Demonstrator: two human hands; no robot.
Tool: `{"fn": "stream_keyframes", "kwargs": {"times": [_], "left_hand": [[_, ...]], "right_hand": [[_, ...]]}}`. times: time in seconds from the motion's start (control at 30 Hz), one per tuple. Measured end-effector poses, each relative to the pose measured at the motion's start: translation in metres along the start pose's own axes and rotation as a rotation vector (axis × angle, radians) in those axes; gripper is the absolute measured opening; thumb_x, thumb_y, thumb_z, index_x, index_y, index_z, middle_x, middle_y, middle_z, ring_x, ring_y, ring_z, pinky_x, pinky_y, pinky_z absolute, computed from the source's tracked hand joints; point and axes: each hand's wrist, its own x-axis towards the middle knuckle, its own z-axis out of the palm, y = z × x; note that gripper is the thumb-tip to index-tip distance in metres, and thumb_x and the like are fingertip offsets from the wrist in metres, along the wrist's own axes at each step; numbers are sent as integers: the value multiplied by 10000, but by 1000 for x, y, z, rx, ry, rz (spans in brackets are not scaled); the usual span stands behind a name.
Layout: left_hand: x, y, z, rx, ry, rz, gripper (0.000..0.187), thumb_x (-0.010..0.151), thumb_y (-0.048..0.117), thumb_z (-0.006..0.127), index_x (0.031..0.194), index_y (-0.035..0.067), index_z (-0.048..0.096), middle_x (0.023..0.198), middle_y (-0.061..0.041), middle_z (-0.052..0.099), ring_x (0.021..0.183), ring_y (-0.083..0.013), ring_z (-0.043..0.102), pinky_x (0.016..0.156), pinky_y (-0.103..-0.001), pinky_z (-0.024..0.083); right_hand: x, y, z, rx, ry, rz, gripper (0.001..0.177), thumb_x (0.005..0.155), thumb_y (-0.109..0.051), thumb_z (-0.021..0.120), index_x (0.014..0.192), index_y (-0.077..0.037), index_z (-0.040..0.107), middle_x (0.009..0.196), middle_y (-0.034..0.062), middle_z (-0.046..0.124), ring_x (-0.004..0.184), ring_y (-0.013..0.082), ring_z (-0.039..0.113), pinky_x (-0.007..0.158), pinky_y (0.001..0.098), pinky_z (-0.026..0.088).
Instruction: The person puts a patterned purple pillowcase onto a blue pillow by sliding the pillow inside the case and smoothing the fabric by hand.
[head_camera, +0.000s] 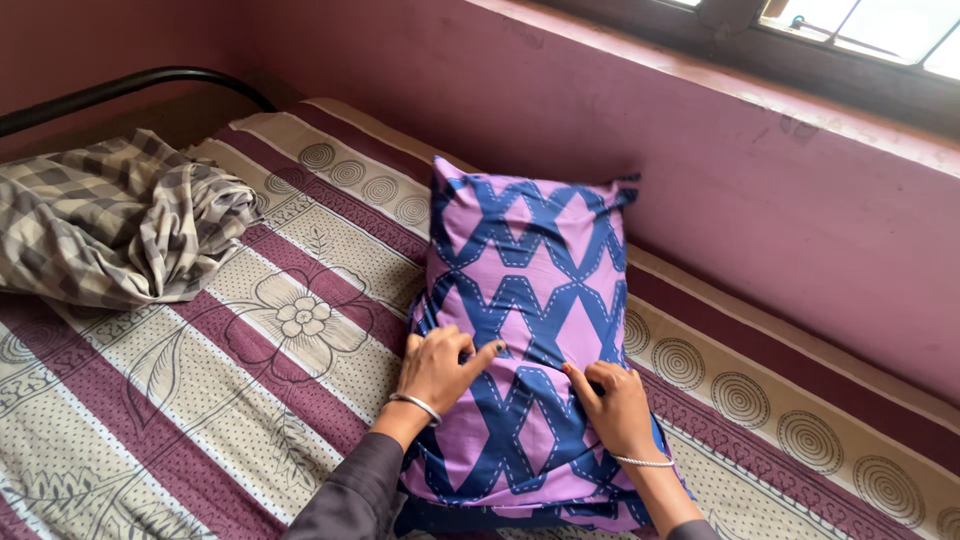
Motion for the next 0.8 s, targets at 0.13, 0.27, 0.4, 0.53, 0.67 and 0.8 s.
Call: {"fn": "stream_keyframes", "kwargs": {"times": [0.13, 0.27, 0.4, 0.53, 0.67, 0.8], "left_hand": [[27, 1, 14, -27, 147, 79, 463, 899, 522, 609, 1161, 143, 655, 1232, -70, 619, 1208, -253, 583, 1015, -469, 428], [52, 8, 51, 45, 93, 270, 810, 856, 547, 651, 1510, 136, 409, 1574, -166, 328, 1467, -344, 280, 1094, -653, 183], [35, 3, 72, 106, 49, 281, 735, 956, 520, 562, 1591, 247, 313, 1687, -144, 145, 1552, -321, 136, 1158, -698, 59], [19, -3, 69, 111, 59, 298, 653, 974, 483, 539, 1584, 356, 343, 1693, -126, 148, 1554, -326, 141, 1165, -691, 58], [12, -3, 65, 102, 42, 304, 625, 981, 474, 536, 1572, 392, 352, 1698, -103, 157, 1559, -324, 130, 1170, -678, 56], [13, -2, 61, 86, 5, 274, 629, 976, 474, 537, 1571, 394, 349, 1696, -95, 153, 1558, -314, 125, 1173, -672, 43]], "right_hand": [[2, 8, -2, 29, 6, -30, 394, 927, -340, 669, 686, -29, 683, 684, 106, 644, 694, 302, 621, 661, 414, 421], [3, 13, -3, 134, -88, 293, 384, 947, -375, 696, 823, -12, 685, 640, 113, 618, 586, 270, 610, 588, 376, 467], [20, 37, -15, 332, 102, 313, 342, 909, -338, 686, 1092, -55, 632, 730, 113, 666, 652, 221, 622, 575, 378, 493], [52, 73, -7, 172, 159, 271, 432, 930, -379, 687, 1143, -16, 587, 981, 168, 661, 818, 253, 677, 718, 397, 553], [68, 96, 23, 16, -27, 210, 285, 1013, -299, 576, 1111, -35, 621, 1104, 213, 637, 990, 389, 639, 878, 459, 514], [63, 96, 27, -63, -72, 170, 239, 1001, -248, 521, 1097, -42, 597, 1116, 199, 604, 1047, 433, 595, 886, 496, 477]]}}
